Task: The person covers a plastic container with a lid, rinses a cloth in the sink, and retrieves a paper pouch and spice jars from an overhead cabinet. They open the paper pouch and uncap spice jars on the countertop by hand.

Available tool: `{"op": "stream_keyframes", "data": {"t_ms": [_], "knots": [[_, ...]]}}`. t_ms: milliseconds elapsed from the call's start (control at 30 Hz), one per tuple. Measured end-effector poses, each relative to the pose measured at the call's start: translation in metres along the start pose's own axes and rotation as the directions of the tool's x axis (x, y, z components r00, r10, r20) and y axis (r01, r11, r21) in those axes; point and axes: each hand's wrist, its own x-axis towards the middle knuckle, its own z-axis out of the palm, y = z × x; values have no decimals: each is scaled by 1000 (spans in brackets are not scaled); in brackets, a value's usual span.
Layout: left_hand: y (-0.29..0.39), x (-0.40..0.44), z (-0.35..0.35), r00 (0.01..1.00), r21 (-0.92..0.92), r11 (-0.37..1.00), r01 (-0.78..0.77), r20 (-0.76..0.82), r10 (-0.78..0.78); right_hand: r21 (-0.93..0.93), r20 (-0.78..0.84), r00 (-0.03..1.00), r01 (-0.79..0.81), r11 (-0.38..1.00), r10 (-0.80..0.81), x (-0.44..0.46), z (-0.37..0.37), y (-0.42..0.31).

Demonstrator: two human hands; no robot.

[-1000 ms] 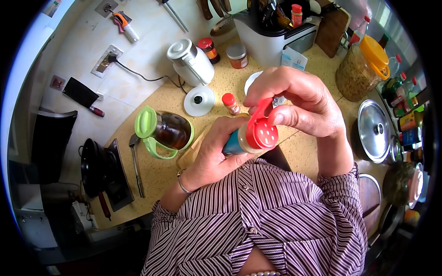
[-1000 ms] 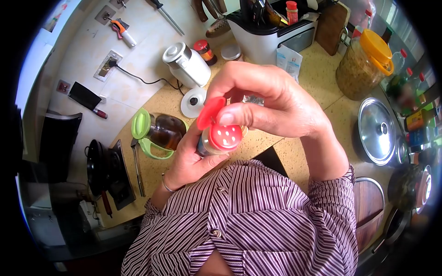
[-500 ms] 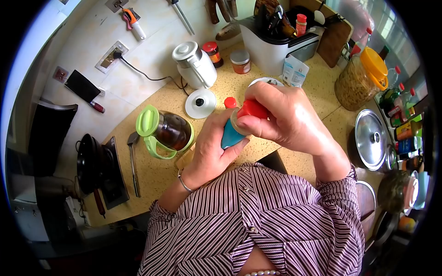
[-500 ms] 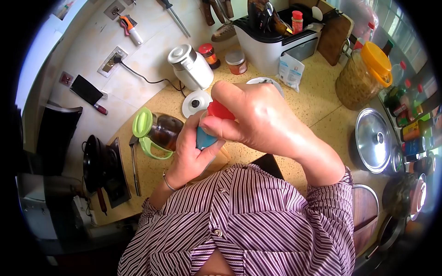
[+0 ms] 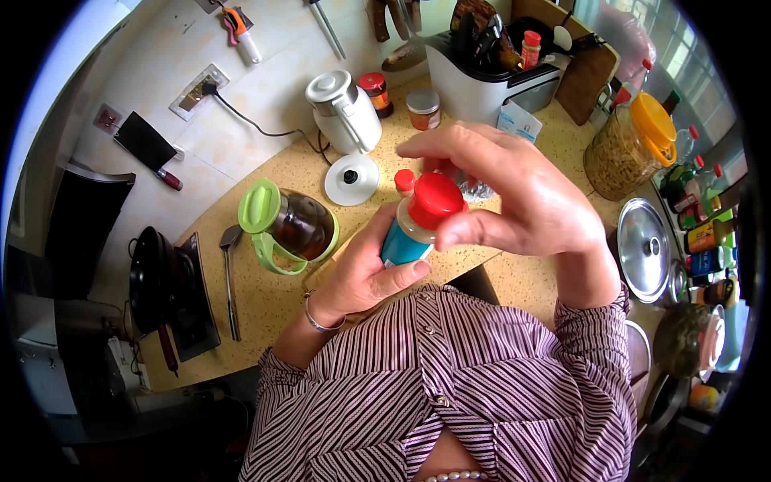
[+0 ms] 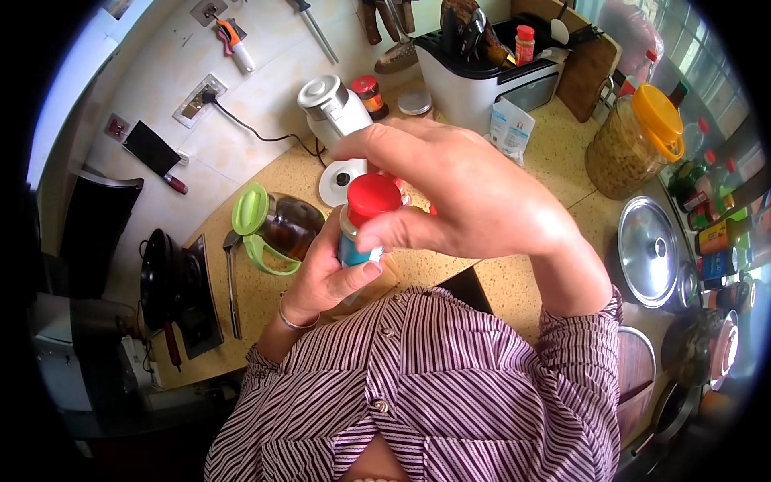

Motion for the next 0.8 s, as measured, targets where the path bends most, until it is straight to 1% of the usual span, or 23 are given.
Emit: {"op": "stream_keyframes", "data": {"t_ms": [33, 67, 100, 133, 167, 200, 267, 367, 433, 467, 533, 567, 633, 667, 700, 733, 767, 800], "knots": [[-1, -1, 0, 1000, -13, 1000, 19, -12, -19, -49, 62, 984, -162, 986, 165, 1, 0, -5], [-2, 0, -1, 1000, -13, 1000, 22, -11, -22, -106, 114, 938, -316, 943, 327, 0, 1, -8], [-4, 1, -3, 1000, 32, 999, -25, 2, 25, -79, 83, 961, -258, 963, 265, 0, 1, -8], [-6, 1, -4, 997, 76, 995, -71, 16, 70, -76, 83, 961, -260, 963, 266, -1, 0, -5], [-7, 0, -5, 998, 75, 995, -68, 15, 67, -44, 65, 991, -113, 993, 116, -1, 0, 1], [-8, -1, -5, 999, 51, 997, -49, 16, 48, -16, 43, 998, 38, 999, -38, -1, -1, 7], [-7, -3, -6, 999, 28, 999, -29, 16, 29, 48, 54, 997, 44, 998, -47, -2, -1, 13], [-2, 0, -5, 999, -6, 1000, 12, 46, -12, 73, 59, 994, 90, 993, -94, -3, 3, 15], [0, 3, -3, 995, 75, 992, -100, -7, 101, 36, -7, 1000, 3, 999, -3, -4, 9, 9], [-2, 2, -3, 995, 76, 992, -98, -5, 98, 26, -31, 999, -27, 999, 28, -5, 9, 7], [-7, 1, -3, 1000, -25, 999, -29, -5, 29, -25, 40, 994, -100, 995, 101, -4, 1, 3], [-6, 0, -3, 1000, -24, 999, -28, -4, 28, -43, 63, 990, -123, 991, 125, -3, -4, 2], [-4, -1, -2, 1000, -55, 998, 11, -18, -12, 21, 102, 987, 125, 992, -127, 2, -15, 4], [-3, -1, -2, 1000, -54, 998, 11, -17, -12, 21, 101, 987, 125, 992, -127, -1, -15, 5], [-2, -1, -3, 1000, -38, 999, 16, -2, -16, 198, 2, 999, 43, 979, -44, -5, -14, 8], [-1, 0, -4, 1000, -21, 1000, 18, 14, -18, 374, -82, 995, -21, 927, 55, -9, -12, 11], [-2, -1, -5, 1000, -20, 1000, 16, 17, -15, 553, -107, 983, -66, 831, 149, -13, -8, 16], [-3, -2, -6, 1000, 11, 1000, 3, 16, -4, 549, -110, 983, -63, 833, 147, -16, -4, 22]]}}
